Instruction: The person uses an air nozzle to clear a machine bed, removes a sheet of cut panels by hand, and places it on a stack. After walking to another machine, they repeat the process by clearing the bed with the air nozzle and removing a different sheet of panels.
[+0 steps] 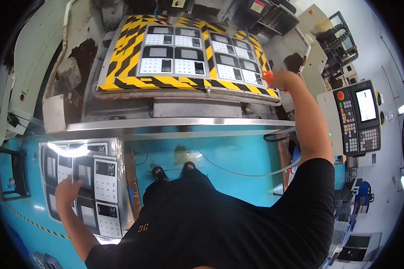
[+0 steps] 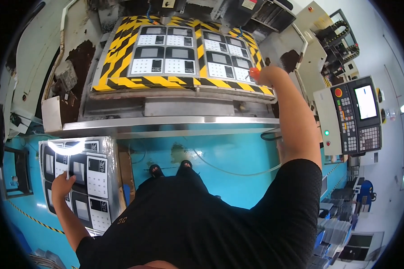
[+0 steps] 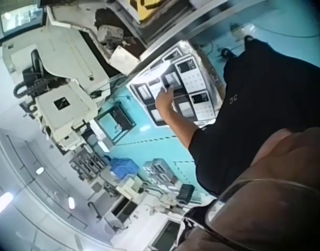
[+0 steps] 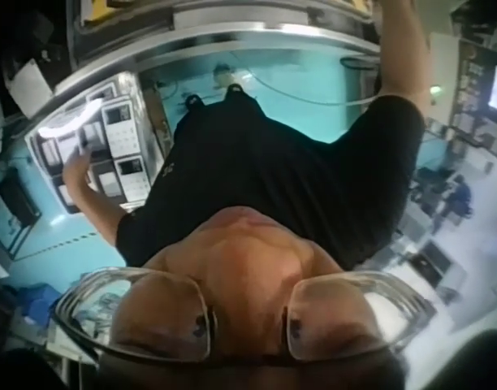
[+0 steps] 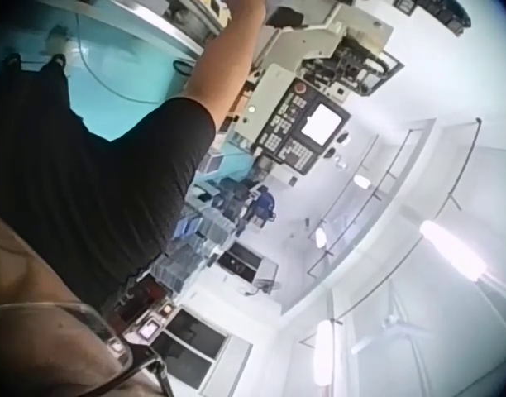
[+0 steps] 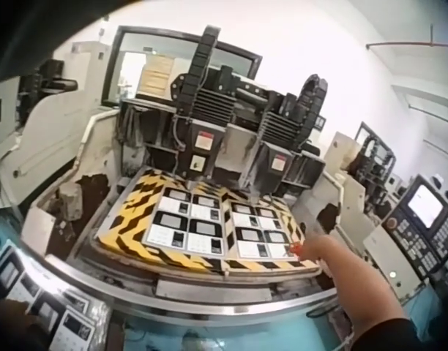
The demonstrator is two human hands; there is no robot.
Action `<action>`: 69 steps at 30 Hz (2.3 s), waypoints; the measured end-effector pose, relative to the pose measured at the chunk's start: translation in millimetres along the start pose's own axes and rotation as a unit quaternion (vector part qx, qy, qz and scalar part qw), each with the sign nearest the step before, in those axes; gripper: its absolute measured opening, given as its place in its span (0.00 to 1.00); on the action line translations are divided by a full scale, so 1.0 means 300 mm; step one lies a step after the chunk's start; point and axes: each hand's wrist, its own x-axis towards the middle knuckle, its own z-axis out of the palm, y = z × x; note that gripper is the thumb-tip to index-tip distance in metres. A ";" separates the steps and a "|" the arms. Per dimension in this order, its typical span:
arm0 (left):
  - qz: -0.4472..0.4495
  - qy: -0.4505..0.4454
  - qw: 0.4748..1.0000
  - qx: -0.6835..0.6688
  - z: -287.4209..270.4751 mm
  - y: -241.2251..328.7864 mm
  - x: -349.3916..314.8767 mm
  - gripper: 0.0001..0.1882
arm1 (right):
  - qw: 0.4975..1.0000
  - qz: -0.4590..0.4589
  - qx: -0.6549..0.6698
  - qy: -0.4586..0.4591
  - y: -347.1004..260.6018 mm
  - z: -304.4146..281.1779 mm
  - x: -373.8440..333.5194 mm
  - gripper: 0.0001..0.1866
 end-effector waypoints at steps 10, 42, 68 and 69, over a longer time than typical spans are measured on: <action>-0.062 -0.051 0.995 -0.054 0.006 0.111 -0.042 0.42 | 0.963 0.116 0.198 0.144 0.288 0.435 0.105 0.22; -0.248 0.277 0.928 -0.027 0.520 0.184 0.067 0.32 | 0.908 -0.254 0.298 0.149 -0.539 0.213 0.050 0.23; -0.256 0.236 0.937 -0.012 0.266 0.344 0.367 0.33 | 0.891 0.010 0.440 0.111 0.310 0.413 0.594 0.22; -0.251 0.238 0.938 -0.008 0.267 0.350 0.371 0.33 | 0.861 0.019 0.498 0.099 0.325 0.410 0.603 0.23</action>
